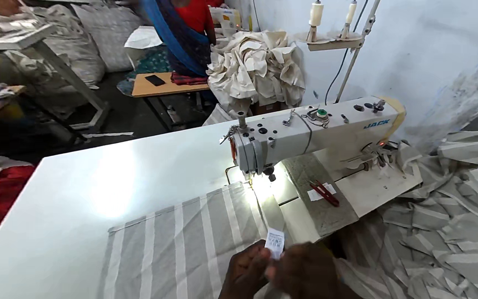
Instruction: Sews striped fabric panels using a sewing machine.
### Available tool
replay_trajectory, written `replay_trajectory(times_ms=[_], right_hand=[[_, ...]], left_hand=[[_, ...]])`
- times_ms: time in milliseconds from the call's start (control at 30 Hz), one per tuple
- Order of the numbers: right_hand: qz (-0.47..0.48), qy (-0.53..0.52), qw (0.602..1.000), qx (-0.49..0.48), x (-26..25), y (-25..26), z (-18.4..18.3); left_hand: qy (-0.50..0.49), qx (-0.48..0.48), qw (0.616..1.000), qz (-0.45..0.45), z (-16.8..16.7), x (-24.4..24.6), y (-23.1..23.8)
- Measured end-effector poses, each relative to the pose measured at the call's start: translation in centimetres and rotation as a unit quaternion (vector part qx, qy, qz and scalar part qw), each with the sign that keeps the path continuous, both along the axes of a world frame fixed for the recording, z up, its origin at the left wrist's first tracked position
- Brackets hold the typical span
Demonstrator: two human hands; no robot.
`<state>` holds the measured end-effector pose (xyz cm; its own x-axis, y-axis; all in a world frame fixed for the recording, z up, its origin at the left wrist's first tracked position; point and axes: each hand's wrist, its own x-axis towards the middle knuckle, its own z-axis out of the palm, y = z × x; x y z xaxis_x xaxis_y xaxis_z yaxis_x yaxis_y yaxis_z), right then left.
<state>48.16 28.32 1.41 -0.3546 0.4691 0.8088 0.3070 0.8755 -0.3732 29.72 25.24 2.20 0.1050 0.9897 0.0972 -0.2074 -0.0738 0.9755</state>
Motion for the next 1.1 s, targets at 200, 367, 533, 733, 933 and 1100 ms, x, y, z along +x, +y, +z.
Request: replay_trajectory(times_ms=[200,367,533,733,933,1100], right_hand=[[0.021,0.067,0.965,-0.254,0.6,0.4,2.6],[0.061,0.174,0.862,-0.473,1.6,2.4,5.5],[0.113,0.225,0.85,-0.463,1.1,0.9,6.1],[0.112,0.145,0.936,-0.3,-0.8,-0.4,4.8],[0.064,0.142,0.945,-0.286,-0.4,-0.1,4.9],[0.099,0.148,0.937,-0.302,-0.2,-0.1,5.3]], left_hand=[[0.163,0.071,0.984,0.008,1.4,-1.0,0.0],[0.19,0.098,0.975,0.053,2.2,-1.6,-1.1],[0.082,0.059,0.991,0.086,4.1,-1.2,-2.2],[-0.031,0.023,0.995,0.088,4.2,0.7,-2.1],[-0.06,0.007,0.993,0.101,5.0,0.7,-2.5],[-0.067,0.0,0.992,0.104,5.1,0.7,-2.5]])
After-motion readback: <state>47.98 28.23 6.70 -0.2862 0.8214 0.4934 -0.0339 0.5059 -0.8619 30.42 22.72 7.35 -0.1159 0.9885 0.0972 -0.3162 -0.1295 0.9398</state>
